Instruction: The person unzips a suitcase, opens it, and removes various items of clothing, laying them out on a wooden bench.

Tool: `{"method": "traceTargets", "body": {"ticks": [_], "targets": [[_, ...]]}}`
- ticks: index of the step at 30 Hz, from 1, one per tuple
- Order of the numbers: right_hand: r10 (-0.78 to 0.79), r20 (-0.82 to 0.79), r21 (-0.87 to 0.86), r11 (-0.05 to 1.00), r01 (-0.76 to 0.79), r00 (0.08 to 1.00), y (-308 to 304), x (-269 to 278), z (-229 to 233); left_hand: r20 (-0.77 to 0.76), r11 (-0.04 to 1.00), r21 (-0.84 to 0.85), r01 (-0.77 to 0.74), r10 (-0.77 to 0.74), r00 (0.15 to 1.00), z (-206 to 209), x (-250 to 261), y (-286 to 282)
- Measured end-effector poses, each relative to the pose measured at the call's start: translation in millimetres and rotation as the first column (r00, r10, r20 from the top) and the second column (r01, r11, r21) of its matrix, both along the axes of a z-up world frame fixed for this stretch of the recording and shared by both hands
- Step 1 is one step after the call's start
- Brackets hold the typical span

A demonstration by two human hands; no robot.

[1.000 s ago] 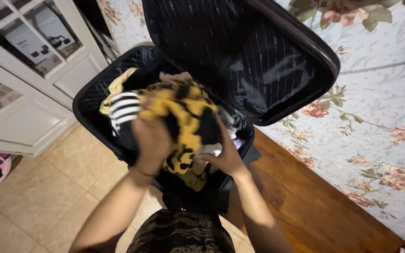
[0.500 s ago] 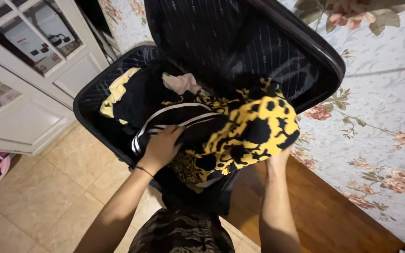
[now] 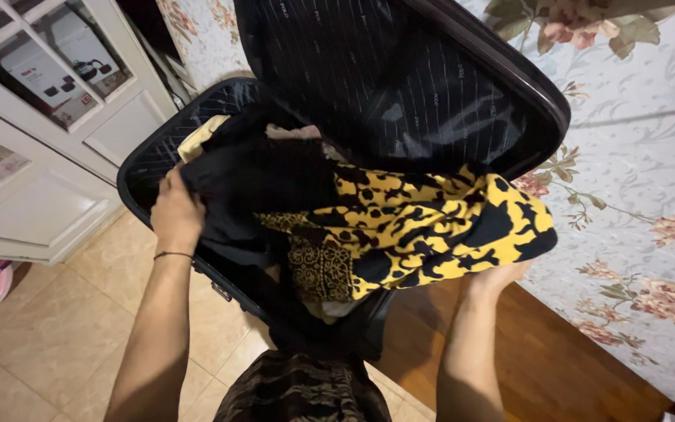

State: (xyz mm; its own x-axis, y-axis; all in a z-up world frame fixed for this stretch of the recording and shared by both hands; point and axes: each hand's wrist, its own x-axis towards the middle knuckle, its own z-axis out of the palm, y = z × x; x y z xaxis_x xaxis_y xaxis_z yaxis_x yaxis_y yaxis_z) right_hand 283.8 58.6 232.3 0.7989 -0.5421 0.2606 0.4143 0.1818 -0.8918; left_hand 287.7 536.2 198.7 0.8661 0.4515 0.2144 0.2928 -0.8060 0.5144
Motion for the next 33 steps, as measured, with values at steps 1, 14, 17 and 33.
{"method": "traceTargets", "body": {"ticks": [1, 14, 17, 33], "targets": [[0.024, 0.005, 0.04, 0.999, -0.024, 1.0, -3, 1, -2, 0.083, 0.991, 0.112, 0.068, -0.078, 0.994, 12, -3, -10], [0.613, -0.245, -0.843, 0.248, -0.478, 0.751, 141, -63, -67, -0.04, 0.712, -0.015, 0.702, -0.702, 0.712, -26, 10, -106], [0.546, -0.267, -0.861, 0.236, -0.451, 0.794, 142, -57, -56, -0.154, 0.833, 0.009, 0.554, -0.546, 0.823, -63, 18, -81], [0.091, -0.12, 0.023, 0.996, -0.089, 0.989, -8, -7, 20, -0.289, 0.944, 0.166, 0.286, -0.231, 0.929, -81, 23, -26]]}}
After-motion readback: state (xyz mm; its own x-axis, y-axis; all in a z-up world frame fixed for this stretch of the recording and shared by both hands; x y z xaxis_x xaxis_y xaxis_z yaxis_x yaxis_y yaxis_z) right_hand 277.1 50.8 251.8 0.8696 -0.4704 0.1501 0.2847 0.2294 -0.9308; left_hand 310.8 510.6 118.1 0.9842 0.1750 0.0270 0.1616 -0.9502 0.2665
